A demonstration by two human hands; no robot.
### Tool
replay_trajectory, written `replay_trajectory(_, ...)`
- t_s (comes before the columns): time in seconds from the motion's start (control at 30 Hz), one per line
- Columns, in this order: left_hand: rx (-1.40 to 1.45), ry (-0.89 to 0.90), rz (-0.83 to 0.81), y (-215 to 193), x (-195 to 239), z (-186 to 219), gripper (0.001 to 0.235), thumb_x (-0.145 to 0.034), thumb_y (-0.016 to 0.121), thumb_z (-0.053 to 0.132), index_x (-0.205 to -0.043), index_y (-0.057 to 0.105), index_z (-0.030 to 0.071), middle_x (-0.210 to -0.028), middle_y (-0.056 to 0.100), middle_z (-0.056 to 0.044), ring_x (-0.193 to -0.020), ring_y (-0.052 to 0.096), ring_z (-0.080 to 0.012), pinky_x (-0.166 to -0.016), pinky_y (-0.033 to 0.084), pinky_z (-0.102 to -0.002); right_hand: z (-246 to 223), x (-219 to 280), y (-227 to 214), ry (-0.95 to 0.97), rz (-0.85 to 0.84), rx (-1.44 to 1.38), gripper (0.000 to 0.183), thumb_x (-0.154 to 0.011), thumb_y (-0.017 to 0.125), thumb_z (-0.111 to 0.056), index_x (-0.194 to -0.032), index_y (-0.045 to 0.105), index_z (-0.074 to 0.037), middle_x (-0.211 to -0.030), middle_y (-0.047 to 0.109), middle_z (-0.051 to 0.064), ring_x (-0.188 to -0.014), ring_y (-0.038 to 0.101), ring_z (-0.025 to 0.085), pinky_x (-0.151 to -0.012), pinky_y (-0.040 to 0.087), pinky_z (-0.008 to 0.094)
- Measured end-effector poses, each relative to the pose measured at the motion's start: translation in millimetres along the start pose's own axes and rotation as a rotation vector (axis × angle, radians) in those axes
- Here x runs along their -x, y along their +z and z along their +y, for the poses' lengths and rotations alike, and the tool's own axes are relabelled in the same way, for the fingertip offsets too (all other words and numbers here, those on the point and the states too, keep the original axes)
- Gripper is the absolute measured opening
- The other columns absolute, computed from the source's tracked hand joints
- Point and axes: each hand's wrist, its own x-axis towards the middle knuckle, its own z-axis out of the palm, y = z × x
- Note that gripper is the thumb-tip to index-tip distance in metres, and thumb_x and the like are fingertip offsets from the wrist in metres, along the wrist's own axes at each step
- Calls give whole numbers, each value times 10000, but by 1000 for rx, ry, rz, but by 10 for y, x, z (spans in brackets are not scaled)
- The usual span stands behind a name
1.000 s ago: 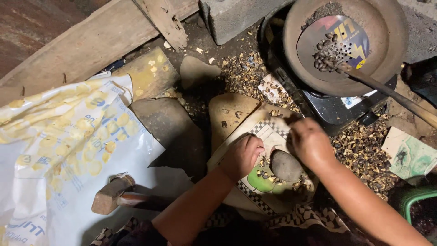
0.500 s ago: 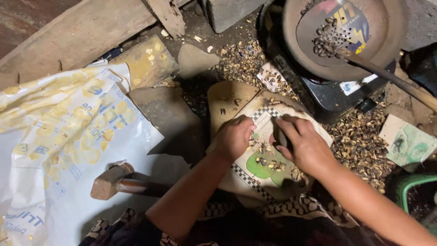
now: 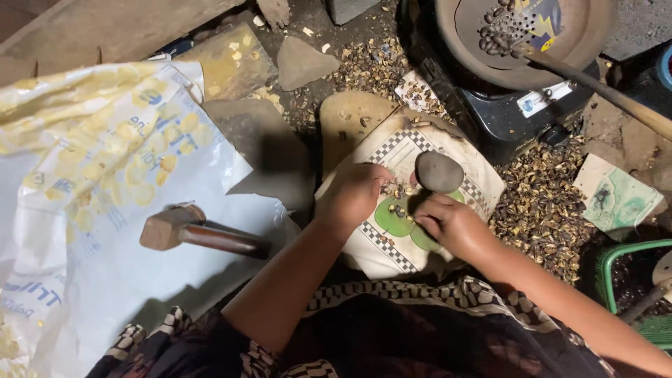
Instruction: The person uses a hammer to crack cocoa beans on a white sack, then transfers the beans to a stone grinding slab. They grind the beans with a stone pestle and occasionally stir a pot on a nearby gas stove with a slotted spoon.
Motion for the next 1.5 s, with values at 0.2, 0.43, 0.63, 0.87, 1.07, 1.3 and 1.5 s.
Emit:
replay_trajectory(0.2,96,-115,-1,-118,283,-34,173,-913,667,267,-1054,717,180,-893,736,-101,-959,716,-323,-845,575,-450,249,65,416,61,-170,362,224,-912,649,-333,-1043,631,-152,-955,697,124,-856,741,397,-756,605,539)
replay_trajectory(0.43,-83,100,217,157,562,-118,219,-953,622,371,-857,640,175,-753,639,-66,-800,703,-294,-660,569,-437,102,-396,308,65,-14,136,133,-930,637,-235,-1039,643,-159,-975,687,144,-914,717,423,-762,601,527)
replay_trajectory(0.63,-124,22,73,281,698,-135,262,-1055,483,397,-1047,664,208,-921,649,-71,-940,717,-299,-733,614,-444,267,-525,509,98,-28,356,127,-952,624,-257,-1060,690,-271,-1090,694,22,-909,753,331,-777,636,462)
replay_trajectory(0.87,-263,158,137,-30,377,-174,147,-1005,534,215,-943,631,123,-893,605,-107,-964,637,-307,-826,525,-398,348,-302,572,55,-54,773,108,-931,587,-191,-1013,650,-159,-831,665,45,-727,762,243,-613,622,349)
replay_trajectory(1.07,-111,-97,-76,21,279,-230,236,-959,455,396,-1032,642,271,-920,648,-21,-987,663,-260,-837,522,-393,-469,-234,-260,489,-124,68,255,-878,649,-269,-1113,722,-203,-1025,764,188,-1039,719,427,-887,583,522)
replay_trajectory(1.3,164,-178,21,597,254,-629,195,-919,511,326,-1027,621,206,-924,706,-126,-1046,672,-351,-924,520,-453,-434,38,-378,544,-55,53,237,-862,689,-221,-1086,768,-217,-984,776,198,-1028,724,415,-909,566,492)
replay_trajectory(1.5,245,-309,11,209,311,-474,215,-888,531,348,-1023,698,353,-817,757,132,-974,717,-118,-929,540,-284,-241,262,206,291,-277,600,246,-869,716,-309,-1106,709,-245,-957,780,136,-893,787,331,-1003,559,514)
